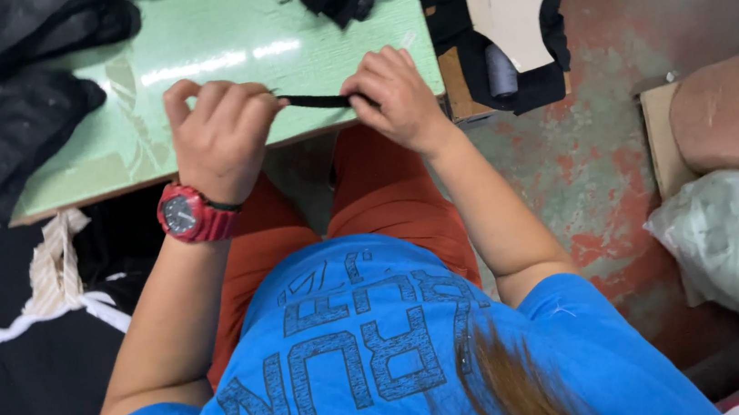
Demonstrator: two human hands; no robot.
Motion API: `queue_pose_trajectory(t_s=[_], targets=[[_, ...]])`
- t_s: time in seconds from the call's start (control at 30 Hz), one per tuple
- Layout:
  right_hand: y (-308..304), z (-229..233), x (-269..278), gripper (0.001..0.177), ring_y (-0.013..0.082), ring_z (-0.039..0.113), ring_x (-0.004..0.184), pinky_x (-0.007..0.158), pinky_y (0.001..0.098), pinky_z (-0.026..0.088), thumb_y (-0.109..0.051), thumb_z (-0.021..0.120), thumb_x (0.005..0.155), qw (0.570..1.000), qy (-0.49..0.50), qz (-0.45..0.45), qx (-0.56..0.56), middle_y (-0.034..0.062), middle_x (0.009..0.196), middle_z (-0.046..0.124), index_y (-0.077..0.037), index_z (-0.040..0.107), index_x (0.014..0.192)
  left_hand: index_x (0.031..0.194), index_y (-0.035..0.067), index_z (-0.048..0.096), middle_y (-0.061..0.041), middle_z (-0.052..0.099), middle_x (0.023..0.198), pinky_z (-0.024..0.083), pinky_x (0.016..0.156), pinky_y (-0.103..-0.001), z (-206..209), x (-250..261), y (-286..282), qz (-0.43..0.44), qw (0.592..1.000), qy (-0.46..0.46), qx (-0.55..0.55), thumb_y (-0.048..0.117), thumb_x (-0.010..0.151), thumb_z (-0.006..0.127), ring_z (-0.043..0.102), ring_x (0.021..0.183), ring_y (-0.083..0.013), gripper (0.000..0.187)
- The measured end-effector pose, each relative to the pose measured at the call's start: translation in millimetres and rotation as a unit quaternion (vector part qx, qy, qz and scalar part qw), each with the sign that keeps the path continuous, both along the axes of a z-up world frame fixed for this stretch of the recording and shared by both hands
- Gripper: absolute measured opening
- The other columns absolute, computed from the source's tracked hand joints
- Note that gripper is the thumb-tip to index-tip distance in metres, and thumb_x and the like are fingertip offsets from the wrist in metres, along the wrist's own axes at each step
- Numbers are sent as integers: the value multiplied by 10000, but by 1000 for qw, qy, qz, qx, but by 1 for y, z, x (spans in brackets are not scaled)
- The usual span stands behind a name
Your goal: Folding and organizing small black fabric strips on a work table
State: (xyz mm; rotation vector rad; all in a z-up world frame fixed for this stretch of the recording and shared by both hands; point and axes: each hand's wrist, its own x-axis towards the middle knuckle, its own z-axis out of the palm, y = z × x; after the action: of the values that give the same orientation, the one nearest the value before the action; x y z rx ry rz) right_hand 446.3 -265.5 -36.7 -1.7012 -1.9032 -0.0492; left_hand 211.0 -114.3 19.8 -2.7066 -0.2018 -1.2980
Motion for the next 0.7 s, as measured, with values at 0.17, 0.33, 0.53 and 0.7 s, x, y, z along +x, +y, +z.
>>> queue_pose_trajectory(t_s=[0.17, 0.33, 0.53, 0.7], targets=[[-18, 9, 26, 331, 279, 455, 899, 831, 414, 335, -331, 465, 1090, 996, 78, -42, -15, 70, 925, 507, -68, 593, 934, 1061, 111, 648, 8, 689, 900, 332, 882, -406, -20, 21, -2, -11, 974, 30, -224, 67, 1031, 733, 591, 796, -235, 101], [-39, 7, 71, 415, 245, 463, 880, 825, 387, 322, -425, 407, 1138, 991, 72, -110, -40, 42, 919, 497, -96, 589, 962, 1182, 117, 562, -36, 673, 934, 360, 859, -448, -42, 73, -16, -47, 930, 108, -348, 105, 995, 643, 668, 881, -259, 204], [-60, -75, 112, 296, 322, 540, 873, 795, 430, 405, -398, 572, 1105, 980, 35, -192, 48, 65, 894, 517, -139, 602, 967, 1097, 121, 490, -97, 686, 809, 461, 870, -443, -67, 129, -39, -49, 937, 165, -303, 67, 979, 660, 709, 824, -320, 214], [-48, -157, 58, 219, 150, 461, 902, 924, 280, 350, -300, 520, 1057, 737, 591, -268, 188, 0, 887, 426, -130, 564, 925, 880, 94, 534, -114, 629, 669, 519, 699, -481, -77, 177, -67, -66, 959, 132, -241, 114, 950, 682, 688, 682, -362, 165]])
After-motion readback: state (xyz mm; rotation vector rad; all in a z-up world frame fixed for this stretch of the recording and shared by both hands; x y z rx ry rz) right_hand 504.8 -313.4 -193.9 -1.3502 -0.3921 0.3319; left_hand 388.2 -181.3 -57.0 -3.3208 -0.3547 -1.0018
